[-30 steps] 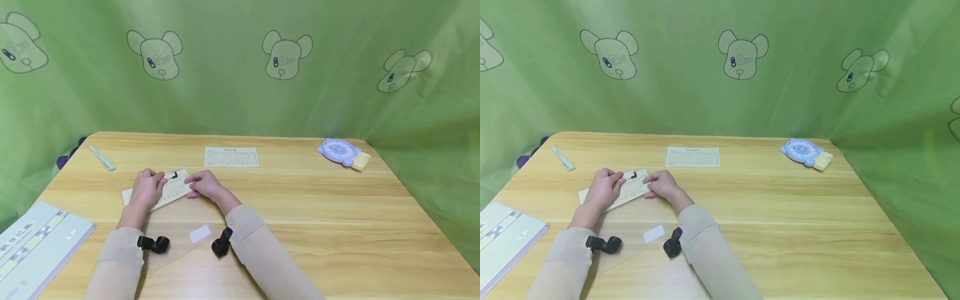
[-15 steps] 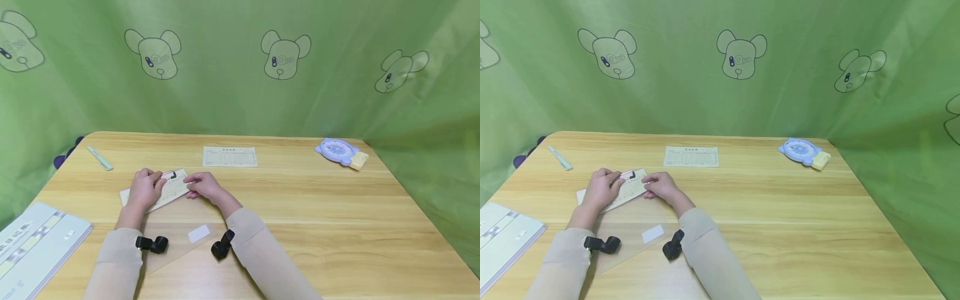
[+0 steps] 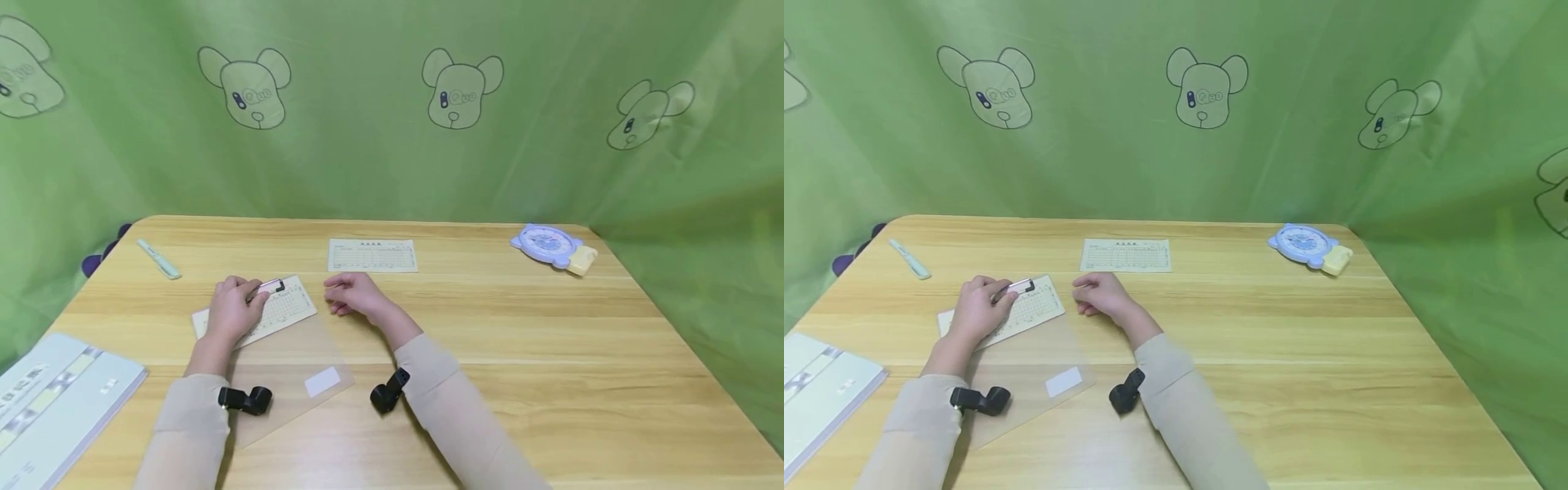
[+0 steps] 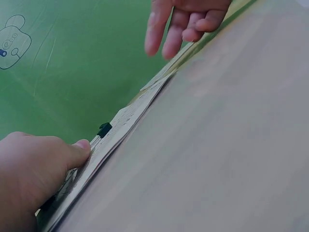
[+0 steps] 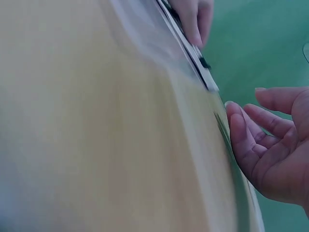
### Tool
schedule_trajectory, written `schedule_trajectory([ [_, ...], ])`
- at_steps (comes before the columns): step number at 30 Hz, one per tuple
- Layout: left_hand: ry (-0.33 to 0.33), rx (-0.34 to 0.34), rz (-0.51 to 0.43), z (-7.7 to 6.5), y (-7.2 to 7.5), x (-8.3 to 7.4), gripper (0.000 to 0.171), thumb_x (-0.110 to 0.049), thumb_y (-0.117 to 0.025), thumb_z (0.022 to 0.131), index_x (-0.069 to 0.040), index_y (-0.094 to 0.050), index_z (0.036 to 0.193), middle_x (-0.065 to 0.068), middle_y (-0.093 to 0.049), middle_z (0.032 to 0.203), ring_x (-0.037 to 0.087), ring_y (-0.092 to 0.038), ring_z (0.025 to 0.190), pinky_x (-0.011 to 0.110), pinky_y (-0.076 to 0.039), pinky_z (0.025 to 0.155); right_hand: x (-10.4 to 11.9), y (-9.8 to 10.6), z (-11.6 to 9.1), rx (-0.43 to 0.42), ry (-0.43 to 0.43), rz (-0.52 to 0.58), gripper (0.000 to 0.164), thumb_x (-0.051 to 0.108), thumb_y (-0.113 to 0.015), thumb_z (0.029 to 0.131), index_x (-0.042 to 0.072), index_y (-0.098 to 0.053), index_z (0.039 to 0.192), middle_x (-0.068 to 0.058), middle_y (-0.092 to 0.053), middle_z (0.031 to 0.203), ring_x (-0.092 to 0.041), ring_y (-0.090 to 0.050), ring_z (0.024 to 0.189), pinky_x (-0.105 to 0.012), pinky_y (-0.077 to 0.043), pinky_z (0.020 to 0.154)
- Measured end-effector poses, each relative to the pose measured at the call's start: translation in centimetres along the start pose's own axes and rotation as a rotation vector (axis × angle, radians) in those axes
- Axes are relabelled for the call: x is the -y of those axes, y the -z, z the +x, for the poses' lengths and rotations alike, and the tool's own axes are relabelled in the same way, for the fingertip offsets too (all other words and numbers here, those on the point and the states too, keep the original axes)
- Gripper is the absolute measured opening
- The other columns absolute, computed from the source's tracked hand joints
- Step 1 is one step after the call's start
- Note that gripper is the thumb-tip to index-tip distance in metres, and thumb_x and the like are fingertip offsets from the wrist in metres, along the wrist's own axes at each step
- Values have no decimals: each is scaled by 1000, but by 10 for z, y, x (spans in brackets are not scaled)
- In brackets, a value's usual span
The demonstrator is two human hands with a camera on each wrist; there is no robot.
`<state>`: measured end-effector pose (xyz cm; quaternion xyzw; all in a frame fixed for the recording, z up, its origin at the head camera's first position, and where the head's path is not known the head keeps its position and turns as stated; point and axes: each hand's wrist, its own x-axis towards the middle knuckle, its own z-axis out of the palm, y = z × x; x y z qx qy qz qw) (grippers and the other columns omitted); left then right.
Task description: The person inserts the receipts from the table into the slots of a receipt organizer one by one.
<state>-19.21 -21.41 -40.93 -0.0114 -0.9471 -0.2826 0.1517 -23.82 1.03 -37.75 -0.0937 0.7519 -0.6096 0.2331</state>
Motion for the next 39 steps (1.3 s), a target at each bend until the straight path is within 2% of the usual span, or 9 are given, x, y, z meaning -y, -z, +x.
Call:
schedule_trajectory([
  [5,-1,-6,-9,0,2,0,36,-21,-53,84,7,-55,108,20,-45,98,34,-38,92,45,-29,79,0,29,4,-80,33,-62,31,3,-57,81,-4,-54,110,-19,-60,90,-22,-58,68,-29,-48,63],
  [11,8,-2,-13,-2,3,0,37,-21,-53,84,7,-54,109,20,-45,98,34,-38,92,45,-30,78,-3,63,9,-197,56,-87,32,3,-57,80,-4,-52,111,-15,-57,94,-24,-54,75,-33,-47,67],
  [17,20,13,-25,-2,2,-1,37,-20,-53,85,7,-54,110,20,-45,99,34,-38,91,45,-30,77,-4,95,11,-289,95,-194,36,6,-59,80,-4,-51,113,-16,-54,99,-28,-53,83,-36,-44,69],
  [22,18,6,-25,-2,1,-1,37,-20,-53,85,6,-54,110,20,-45,99,33,-38,91,44,-30,77,-5,116,15,-383,66,-265,41,7,-61,78,-4,-49,116,-17,-53,103,-26,-49,93,-33,-41,78],
  [25,17,-1,-27,-2,1,0,36,-21,-54,84,6,-55,109,19,-46,98,33,-38,91,44,-31,77,-6,124,17,-417,28,-305,47,10,-61,79,-2,-44,121,-15,-51,104,-25,-46,96,-32,-40,79],
  [30,13,-3,-29,-1,1,-1,36,-21,-54,84,5,-55,109,19,-46,98,32,-38,90,43,-30,77,-12,132,22,-446,-15,-307,58,12,-61,79,-2,-34,128,-13,-45,101,-22,-41,89,-29,-39,74],
  [33,18,2,-30,0,1,-1,36,-21,-53,85,6,-55,109,19,-45,99,32,-38,91,43,-30,77,-16,134,26,-456,-26,-316,60,13,-62,79,-2,-33,129,-14,-45,106,-22,-41,93,-30,-38,78],
  [36,30,6,-33,0,1,-1,37,-21,-53,85,5,-54,110,18,-45,99,32,-37,92,43,-30,77,-20,134,30,-446,-38,-377,64,19,-65,77,1,-33,130,-16,-44,116,-26,-40,103,-34,-35,86],
  [39,40,12,-32,0,1,-1,37,-21,-53,85,6,-53,111,17,-44,99,31,-37,92,43,-31,77,-23,133,32,-437,-55,-504,70,34,-66,75,7,-35,131,-16,-43,121,-30,-38,109,-39,-29,90],
])
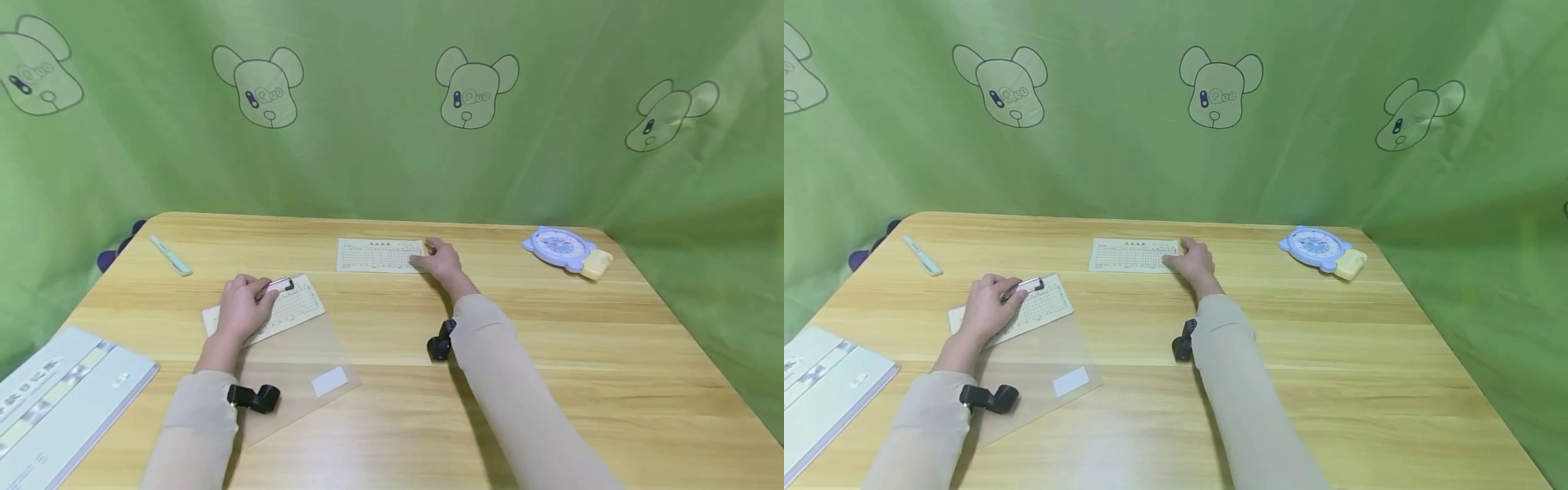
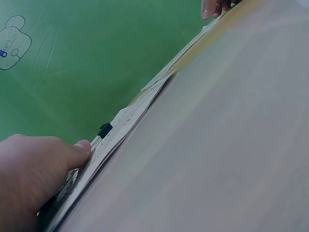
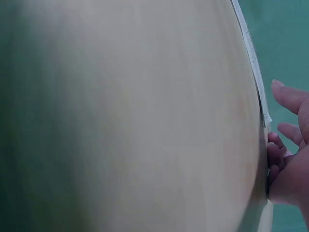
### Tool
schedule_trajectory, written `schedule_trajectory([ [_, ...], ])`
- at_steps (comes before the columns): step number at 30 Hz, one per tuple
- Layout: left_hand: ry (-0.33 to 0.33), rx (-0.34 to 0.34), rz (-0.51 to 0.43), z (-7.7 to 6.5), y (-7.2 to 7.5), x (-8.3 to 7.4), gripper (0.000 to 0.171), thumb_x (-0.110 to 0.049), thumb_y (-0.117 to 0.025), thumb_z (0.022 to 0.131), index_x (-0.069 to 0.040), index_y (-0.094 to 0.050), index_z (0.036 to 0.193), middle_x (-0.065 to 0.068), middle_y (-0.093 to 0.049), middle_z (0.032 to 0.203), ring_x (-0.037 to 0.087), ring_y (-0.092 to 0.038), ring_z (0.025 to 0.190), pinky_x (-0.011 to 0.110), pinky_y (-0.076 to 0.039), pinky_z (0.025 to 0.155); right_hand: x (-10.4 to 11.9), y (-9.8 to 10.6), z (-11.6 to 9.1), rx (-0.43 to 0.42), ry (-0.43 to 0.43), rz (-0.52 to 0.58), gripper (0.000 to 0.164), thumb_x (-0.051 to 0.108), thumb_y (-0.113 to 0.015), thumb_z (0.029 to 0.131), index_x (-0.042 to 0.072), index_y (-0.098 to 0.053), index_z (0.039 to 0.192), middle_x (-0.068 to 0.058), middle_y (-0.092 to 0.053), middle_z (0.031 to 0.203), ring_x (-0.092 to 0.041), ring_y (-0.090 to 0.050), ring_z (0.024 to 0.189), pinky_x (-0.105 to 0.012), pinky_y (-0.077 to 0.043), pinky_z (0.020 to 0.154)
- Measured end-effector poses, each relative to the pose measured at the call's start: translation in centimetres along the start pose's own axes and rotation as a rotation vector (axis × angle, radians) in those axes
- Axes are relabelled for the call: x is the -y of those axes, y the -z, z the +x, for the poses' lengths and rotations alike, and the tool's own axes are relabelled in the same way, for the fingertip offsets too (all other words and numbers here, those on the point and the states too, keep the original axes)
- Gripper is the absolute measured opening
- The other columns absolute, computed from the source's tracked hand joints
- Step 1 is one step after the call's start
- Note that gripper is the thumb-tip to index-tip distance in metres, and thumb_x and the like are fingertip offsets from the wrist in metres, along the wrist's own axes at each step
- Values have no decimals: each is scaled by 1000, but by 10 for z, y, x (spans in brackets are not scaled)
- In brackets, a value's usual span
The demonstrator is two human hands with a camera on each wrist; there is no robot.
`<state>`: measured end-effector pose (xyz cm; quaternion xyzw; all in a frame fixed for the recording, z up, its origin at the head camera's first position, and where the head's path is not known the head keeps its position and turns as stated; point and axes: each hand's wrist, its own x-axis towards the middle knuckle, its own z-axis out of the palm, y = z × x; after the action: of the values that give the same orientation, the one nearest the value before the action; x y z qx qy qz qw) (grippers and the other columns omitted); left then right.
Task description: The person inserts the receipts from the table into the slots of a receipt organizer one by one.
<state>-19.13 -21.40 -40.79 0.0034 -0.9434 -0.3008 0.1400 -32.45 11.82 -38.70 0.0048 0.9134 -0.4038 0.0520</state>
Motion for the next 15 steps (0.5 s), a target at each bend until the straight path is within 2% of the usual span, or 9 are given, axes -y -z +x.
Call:
schedule_trajectory([
  [3,9,3,2,0,0,0,37,-21,-53,85,5,-54,111,17,-44,99,31,-37,92,42,-31,77,1,-1,-1,18,-1,-114,75,46,-63,73,13,-33,134,-17,-35,129,-34,-31,115,-45,-21,93],
  [5,10,3,0,0,0,-1,37,-21,-53,85,5,-54,111,17,-44,99,31,-37,92,42,-31,77,3,-1,-2,32,-12,-165,75,48,-61,74,15,-31,135,-17,-28,133,-34,-25,118,-47,-17,94],
  [7,6,0,-2,-1,0,-2,36,-22,-53,85,4,-54,111,17,-45,99,31,-37,91,42,-31,77,3,-2,-3,34,-12,-195,76,49,-60,74,15,-30,135,-18,-25,133,-35,-25,116,-47,-17,93],
  [15,-8,-12,8,0,0,0,36,-21,-54,85,4,-55,110,18,-45,99,31,-38,90,42,-31,76,5,-4,-5,67,4,-306,76,49,-59,74,15,-31,135,-21,-29,118,-32,-30,99,-44,-24,85],
])
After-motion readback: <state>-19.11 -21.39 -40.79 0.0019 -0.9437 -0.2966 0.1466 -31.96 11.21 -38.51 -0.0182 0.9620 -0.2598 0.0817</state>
